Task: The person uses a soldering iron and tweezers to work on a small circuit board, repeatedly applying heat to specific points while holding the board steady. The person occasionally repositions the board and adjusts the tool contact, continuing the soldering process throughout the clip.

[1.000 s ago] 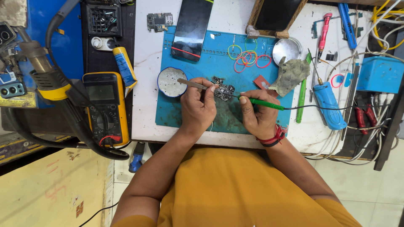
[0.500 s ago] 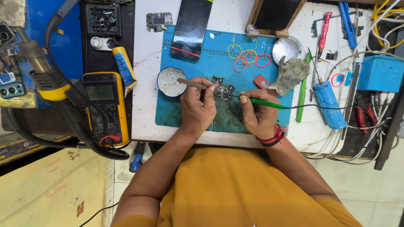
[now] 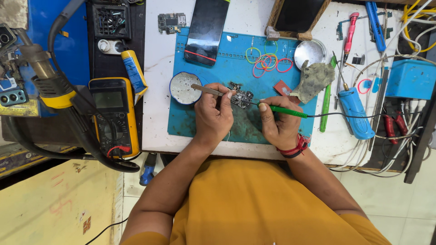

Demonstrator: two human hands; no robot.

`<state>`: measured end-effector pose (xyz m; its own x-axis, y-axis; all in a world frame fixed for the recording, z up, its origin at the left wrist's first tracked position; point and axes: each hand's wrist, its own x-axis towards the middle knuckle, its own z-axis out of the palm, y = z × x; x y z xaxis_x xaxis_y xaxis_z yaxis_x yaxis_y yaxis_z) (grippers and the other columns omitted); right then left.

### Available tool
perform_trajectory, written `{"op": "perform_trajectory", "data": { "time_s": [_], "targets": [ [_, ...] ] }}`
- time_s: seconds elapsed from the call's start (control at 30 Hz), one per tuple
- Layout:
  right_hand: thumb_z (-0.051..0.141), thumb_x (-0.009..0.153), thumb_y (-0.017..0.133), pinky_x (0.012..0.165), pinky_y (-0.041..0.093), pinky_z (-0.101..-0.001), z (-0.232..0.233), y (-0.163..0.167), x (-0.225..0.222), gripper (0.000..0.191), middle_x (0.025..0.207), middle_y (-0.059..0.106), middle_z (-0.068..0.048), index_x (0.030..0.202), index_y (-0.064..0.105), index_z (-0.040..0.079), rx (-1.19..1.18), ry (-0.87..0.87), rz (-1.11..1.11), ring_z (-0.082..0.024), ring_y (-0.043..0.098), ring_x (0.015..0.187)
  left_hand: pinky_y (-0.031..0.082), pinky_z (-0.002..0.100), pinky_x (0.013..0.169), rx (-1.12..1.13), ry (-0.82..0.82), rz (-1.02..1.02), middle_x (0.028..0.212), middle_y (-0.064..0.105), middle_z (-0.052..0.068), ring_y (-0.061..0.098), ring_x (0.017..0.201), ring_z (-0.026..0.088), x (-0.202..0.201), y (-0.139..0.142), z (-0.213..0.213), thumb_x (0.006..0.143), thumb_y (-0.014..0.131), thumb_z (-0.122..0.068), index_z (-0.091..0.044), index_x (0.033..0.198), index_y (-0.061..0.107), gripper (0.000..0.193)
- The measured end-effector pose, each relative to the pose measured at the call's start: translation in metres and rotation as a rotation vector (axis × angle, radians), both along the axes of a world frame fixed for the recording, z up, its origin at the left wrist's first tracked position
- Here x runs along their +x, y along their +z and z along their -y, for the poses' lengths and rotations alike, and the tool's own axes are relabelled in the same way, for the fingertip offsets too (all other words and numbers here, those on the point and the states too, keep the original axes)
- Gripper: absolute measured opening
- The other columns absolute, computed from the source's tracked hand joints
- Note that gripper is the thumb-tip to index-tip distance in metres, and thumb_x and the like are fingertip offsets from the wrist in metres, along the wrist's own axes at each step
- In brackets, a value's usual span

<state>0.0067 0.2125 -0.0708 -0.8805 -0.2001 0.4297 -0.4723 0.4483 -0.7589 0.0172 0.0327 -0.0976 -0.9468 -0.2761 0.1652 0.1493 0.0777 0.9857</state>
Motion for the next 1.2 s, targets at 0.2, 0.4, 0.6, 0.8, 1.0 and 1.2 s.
{"op": "perform_trajectory", "data": {
  "time_s": [0.2,0.4,0.6,0.8,1.0,1.2],
  "targets": [
    [0.007,0.102,0.07,0.064,0.047,-0.0304,0.0009,0.0003,-0.0002,0.006,0.084,0.07,-0.009,0.103,0.067,0.002,0.011,-0.011,0.02,-0.02,0.065,0.068,0.055,0.024,0.066,-0.001,-0.001,0.027,0.094,0.075,0.013,0.071,0.077,0.01,-0.0003,-0.0001,0.0009,0.102,0.063,0.002,0.0,0.11,0.052,0.013],
    [0.007,0.103,0.07,0.064,0.047,-0.0313,0.0006,0.0005,0.0004,0.006,0.083,0.069,-0.009,0.103,0.066,0.002,0.017,-0.006,0.001,-0.02,0.064,0.068,0.057,0.024,0.068,0.005,-0.002,0.033,0.094,0.076,0.012,0.073,0.08,0.01,0.0003,0.0002,0.0002,0.102,0.062,0.002,-0.001,0.11,0.053,0.013],
    [0.007,0.102,0.07,0.064,0.047,-0.0307,0.0012,0.0012,0.0003,0.006,0.082,0.069,-0.009,0.102,0.066,0.002,0.016,-0.013,0.009,-0.02,0.065,0.068,0.056,0.024,0.067,0.004,0.0,0.027,0.094,0.076,0.012,0.072,0.078,0.01,-0.0005,0.0005,0.0004,0.103,0.063,0.002,-0.001,0.11,0.053,0.013],
    [0.006,0.102,0.07,0.064,0.047,-0.0309,0.0015,0.0014,0.0003,0.005,0.083,0.069,-0.009,0.102,0.066,0.003,0.024,-0.012,-0.004,-0.02,0.065,0.068,0.055,0.024,0.065,-0.017,0.006,0.029,0.093,0.076,0.012,0.071,0.075,0.009,-0.0002,0.0014,0.0007,0.102,0.063,0.001,-0.001,0.109,0.053,0.013],
    [0.005,0.102,0.07,0.063,0.047,-0.0309,0.0016,0.0006,-0.0005,0.005,0.082,0.069,-0.009,0.102,0.066,0.003,0.024,-0.009,-0.019,-0.02,0.064,0.067,0.055,0.024,0.066,-0.013,0.004,0.018,0.093,0.076,0.012,0.072,0.077,0.009,-0.0004,0.0013,0.0007,0.103,0.063,0.001,-0.001,0.11,0.052,0.013],
    [0.006,0.101,0.071,0.062,0.046,-0.0303,0.0013,0.0005,-0.0005,0.006,0.081,0.069,-0.009,0.102,0.066,0.002,0.028,-0.001,-0.013,-0.019,0.063,0.066,0.055,0.024,0.066,-0.013,0.007,0.033,0.093,0.076,0.012,0.071,0.076,0.01,-0.0003,0.0012,0.0005,0.102,0.063,0.001,-0.001,0.109,0.053,0.013]
  ]
}}
